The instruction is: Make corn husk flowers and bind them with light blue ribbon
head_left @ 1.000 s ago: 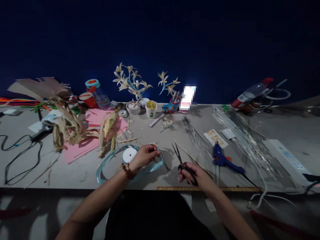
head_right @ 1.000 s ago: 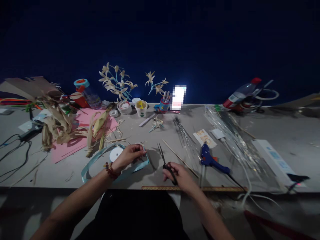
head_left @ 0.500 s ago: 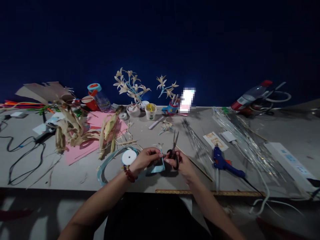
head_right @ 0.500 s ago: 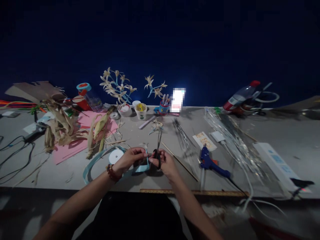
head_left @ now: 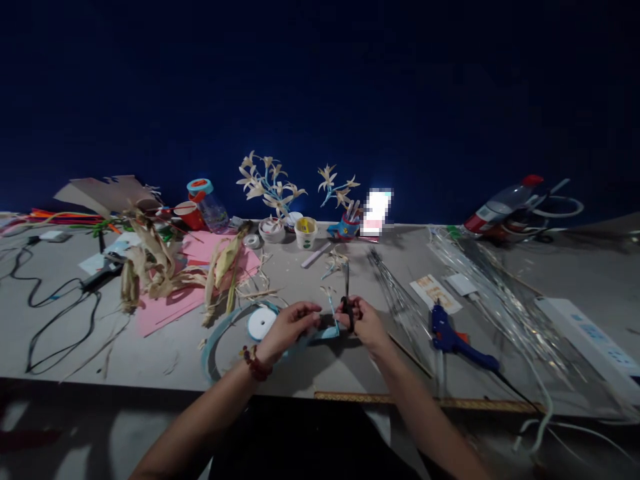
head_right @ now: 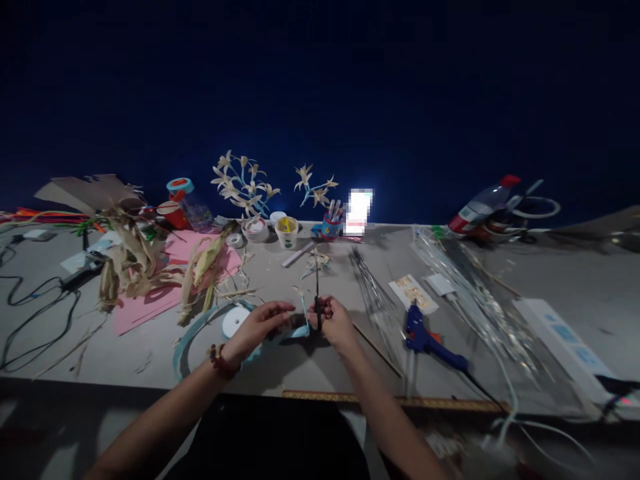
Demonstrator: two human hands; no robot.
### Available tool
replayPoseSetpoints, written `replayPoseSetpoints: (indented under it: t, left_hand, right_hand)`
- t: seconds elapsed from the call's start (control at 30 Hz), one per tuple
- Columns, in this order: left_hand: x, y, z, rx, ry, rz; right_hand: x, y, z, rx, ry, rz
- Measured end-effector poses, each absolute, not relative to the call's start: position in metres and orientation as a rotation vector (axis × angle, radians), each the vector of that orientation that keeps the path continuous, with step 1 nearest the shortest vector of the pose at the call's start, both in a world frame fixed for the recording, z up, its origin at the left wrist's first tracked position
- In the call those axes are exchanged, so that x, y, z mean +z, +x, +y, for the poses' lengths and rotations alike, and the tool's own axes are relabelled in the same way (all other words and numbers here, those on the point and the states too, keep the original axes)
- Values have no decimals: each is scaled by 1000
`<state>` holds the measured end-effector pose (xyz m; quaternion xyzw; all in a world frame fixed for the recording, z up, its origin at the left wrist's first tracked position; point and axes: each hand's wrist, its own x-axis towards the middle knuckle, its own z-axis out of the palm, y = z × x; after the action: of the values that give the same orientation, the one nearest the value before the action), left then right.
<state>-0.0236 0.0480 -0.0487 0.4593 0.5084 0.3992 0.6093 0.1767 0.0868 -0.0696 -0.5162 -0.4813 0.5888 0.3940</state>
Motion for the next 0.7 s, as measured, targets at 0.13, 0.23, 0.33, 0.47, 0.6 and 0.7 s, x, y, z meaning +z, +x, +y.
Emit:
replayPoseSetpoints:
  t: [0.13,0.23,0.33,0.47,0.6,0.7]
  left_hand:
    - [-45,-36,38,971,1291,1308]
    - [-41,-44,31,958,1514,1383]
    - [-40,-48,28,957,1608,1405]
    - [-44,-52,24,989,1606,1408]
    - [-44,-59,15,1054,1577,1431]
    - [-44,-71,5,1101,1580,1464]
  right_hand:
    - [-77,183,109,1369,-1369,-1345]
    - [-85,179,121,1273,-1398,-1450]
    - [-92,167,132,1177,-1416,-1565]
    - [-96,148,154,1047,-1442,-1748]
    - [-86,144,166,871,-1491,-1871]
    - [-70,164,153,768,-1517,-1907]
